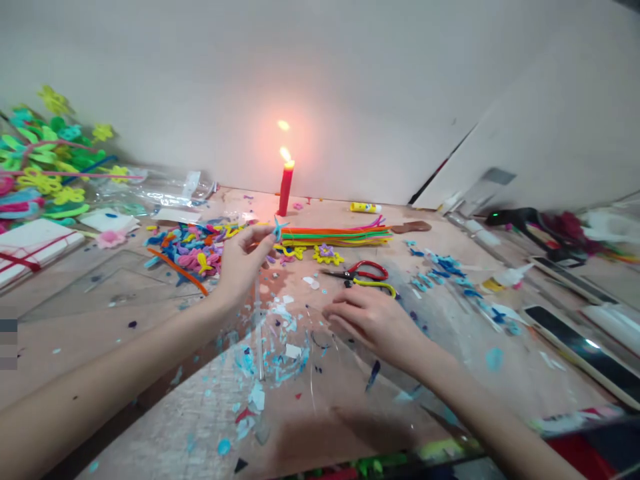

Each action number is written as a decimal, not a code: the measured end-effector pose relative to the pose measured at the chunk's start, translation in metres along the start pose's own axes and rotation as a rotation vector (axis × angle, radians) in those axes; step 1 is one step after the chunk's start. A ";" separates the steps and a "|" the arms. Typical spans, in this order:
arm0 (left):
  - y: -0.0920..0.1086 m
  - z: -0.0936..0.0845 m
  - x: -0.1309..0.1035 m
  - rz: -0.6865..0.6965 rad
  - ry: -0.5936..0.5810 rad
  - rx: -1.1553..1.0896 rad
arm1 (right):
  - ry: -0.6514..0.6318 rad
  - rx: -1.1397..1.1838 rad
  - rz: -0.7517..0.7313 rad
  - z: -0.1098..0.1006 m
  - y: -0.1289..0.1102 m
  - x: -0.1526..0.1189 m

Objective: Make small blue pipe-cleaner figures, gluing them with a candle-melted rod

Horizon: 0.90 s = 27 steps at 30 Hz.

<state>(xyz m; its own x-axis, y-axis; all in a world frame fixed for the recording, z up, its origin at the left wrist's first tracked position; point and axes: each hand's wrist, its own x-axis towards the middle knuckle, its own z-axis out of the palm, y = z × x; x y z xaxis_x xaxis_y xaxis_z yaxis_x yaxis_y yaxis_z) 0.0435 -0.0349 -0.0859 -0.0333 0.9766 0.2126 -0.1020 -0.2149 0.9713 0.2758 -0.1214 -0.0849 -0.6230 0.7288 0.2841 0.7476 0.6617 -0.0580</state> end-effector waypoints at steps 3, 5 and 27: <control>0.004 -0.002 0.003 0.019 0.030 -0.018 | 0.102 -0.044 0.145 -0.019 0.020 -0.010; 0.003 -0.002 0.003 0.024 0.019 -0.011 | 0.081 -0.089 0.227 -0.028 0.034 -0.020; -0.027 -0.007 0.001 0.100 -0.036 0.126 | 0.003 -0.152 0.437 -0.018 0.122 -0.078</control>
<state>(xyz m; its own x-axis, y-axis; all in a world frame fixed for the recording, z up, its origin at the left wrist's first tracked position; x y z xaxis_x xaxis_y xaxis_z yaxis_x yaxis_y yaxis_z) 0.0396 -0.0279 -0.1129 -0.0015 0.9506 0.3105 0.0252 -0.3104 0.9503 0.4197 -0.1010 -0.0971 -0.2416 0.9329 0.2671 0.9653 0.2592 -0.0323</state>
